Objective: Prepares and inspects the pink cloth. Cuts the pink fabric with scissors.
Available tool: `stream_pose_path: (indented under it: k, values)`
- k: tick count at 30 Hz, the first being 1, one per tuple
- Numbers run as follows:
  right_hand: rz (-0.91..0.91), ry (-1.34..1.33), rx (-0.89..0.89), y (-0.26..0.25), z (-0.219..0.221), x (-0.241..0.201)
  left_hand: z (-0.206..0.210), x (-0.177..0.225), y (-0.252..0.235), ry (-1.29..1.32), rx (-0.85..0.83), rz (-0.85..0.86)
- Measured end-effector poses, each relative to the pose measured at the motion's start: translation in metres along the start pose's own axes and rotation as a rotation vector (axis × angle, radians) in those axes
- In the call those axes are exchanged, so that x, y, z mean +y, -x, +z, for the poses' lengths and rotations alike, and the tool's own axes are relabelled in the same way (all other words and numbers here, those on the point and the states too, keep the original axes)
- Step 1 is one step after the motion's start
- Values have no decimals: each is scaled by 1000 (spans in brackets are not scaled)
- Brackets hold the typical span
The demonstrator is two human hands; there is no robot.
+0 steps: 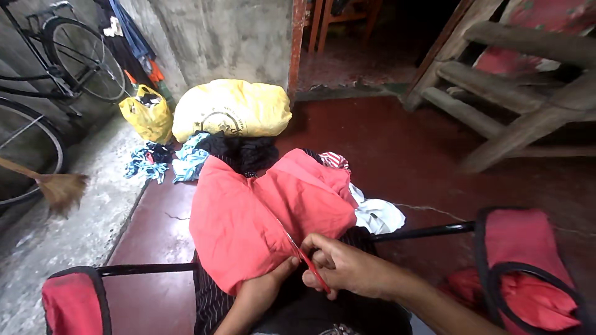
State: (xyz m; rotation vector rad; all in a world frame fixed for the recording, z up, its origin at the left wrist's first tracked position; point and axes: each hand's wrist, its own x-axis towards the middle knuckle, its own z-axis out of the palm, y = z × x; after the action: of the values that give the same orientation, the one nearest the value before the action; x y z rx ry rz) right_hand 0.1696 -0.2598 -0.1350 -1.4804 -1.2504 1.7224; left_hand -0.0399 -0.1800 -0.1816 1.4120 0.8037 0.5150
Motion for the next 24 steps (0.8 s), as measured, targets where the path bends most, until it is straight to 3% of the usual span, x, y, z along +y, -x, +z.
stream_pose_path:
  k: [8, 24]
  values:
    - [12, -70, -55, -1, -5, -7, 0, -2, 0, -29, 8, 19]
    - [49, -51, -1, -8, -9, -35, 1, -1, 1, -133, 31, 102]
